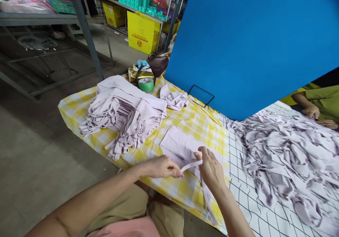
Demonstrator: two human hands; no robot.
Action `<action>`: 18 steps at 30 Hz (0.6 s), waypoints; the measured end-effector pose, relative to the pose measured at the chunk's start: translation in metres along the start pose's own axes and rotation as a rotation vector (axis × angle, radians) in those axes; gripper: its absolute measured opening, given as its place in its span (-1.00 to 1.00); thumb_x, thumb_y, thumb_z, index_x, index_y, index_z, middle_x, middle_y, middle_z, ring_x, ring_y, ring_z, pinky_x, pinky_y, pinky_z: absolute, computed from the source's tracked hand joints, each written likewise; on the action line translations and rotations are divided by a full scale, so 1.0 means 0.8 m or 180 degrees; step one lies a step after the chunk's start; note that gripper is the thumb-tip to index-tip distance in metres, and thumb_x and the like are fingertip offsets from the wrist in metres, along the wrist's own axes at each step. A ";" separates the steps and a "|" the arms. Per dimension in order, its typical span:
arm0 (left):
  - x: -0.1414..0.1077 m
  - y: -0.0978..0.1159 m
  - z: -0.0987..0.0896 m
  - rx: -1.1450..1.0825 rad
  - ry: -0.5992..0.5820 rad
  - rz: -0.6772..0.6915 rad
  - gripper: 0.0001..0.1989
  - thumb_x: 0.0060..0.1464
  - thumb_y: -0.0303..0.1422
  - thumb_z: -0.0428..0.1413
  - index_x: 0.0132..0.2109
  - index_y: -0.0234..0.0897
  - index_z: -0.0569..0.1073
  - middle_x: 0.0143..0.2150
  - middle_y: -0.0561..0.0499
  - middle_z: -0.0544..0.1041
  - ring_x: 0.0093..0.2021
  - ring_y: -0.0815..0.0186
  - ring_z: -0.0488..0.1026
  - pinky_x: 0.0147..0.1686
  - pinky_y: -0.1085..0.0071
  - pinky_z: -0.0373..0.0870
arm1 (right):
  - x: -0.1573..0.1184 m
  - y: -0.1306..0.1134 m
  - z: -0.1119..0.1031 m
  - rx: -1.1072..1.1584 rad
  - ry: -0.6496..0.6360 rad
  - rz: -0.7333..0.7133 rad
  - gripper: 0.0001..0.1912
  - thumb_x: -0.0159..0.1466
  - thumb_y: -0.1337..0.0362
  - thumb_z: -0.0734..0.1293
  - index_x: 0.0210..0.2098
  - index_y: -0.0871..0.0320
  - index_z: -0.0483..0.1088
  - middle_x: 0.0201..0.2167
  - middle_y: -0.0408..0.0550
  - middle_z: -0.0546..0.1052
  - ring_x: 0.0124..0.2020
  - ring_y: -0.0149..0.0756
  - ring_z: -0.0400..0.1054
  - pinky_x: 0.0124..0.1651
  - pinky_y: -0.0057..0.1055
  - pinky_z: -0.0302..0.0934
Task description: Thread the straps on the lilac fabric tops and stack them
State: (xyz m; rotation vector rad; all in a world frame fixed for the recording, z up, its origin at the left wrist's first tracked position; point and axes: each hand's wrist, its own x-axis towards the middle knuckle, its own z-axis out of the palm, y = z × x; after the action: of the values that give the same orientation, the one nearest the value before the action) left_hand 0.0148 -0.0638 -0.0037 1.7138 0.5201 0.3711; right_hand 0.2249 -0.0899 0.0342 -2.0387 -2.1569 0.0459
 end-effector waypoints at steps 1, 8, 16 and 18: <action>0.003 0.004 -0.001 0.0011 0.0106 0.0000 -0.67 0.15 -0.21 -0.02 -0.16 -0.33 0.52 -0.29 -0.02 0.56 -0.29 0.35 0.46 -0.30 0.54 0.30 | -0.001 -0.003 0.002 0.0233 0.0043 -0.0125 -0.44 0.31 -0.06 -0.10 -0.09 0.18 0.28 -0.30 0.06 0.41 -0.29 -0.14 0.31 -0.39 -0.27 0.21; 0.027 0.032 0.002 -0.0219 0.0902 0.0021 -0.69 0.10 -0.42 0.01 0.01 -0.33 0.40 -0.14 -0.07 0.52 -0.17 0.32 0.44 -0.19 0.47 0.32 | -0.009 -0.025 0.019 0.2007 0.0204 -0.0487 -0.32 0.27 -0.13 -0.22 0.27 0.04 -0.15 0.21 0.13 0.04 0.20 -0.05 -0.02 0.06 0.02 0.08; 0.029 0.033 0.000 0.0006 0.0760 -0.0235 -0.80 0.07 -0.49 -0.01 -0.23 -0.32 0.50 -0.33 0.01 0.56 -0.32 0.35 0.46 -0.35 0.53 0.28 | -0.010 -0.030 0.017 0.2343 0.0168 -0.0232 -0.35 0.28 -0.12 -0.17 0.19 0.08 0.05 0.01 0.11 0.29 -0.01 -0.14 0.23 -0.09 -0.13 0.21; 0.027 0.036 -0.003 0.0008 0.0826 -0.0312 -0.80 0.08 -0.49 -0.04 -0.21 -0.31 0.46 -0.34 0.03 0.55 -0.31 0.36 0.45 -0.35 0.53 0.28 | -0.012 -0.035 0.014 0.2472 0.0027 -0.0051 -0.38 0.27 -0.13 -0.08 0.11 0.13 0.14 -0.17 0.05 0.39 -0.15 -0.18 0.31 -0.18 -0.22 0.25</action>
State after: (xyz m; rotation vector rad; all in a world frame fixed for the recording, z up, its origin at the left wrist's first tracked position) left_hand 0.0355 -0.0547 0.0240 1.6445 0.7905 0.5260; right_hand 0.1962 -0.1001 0.0264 -1.5468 -1.7396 0.7406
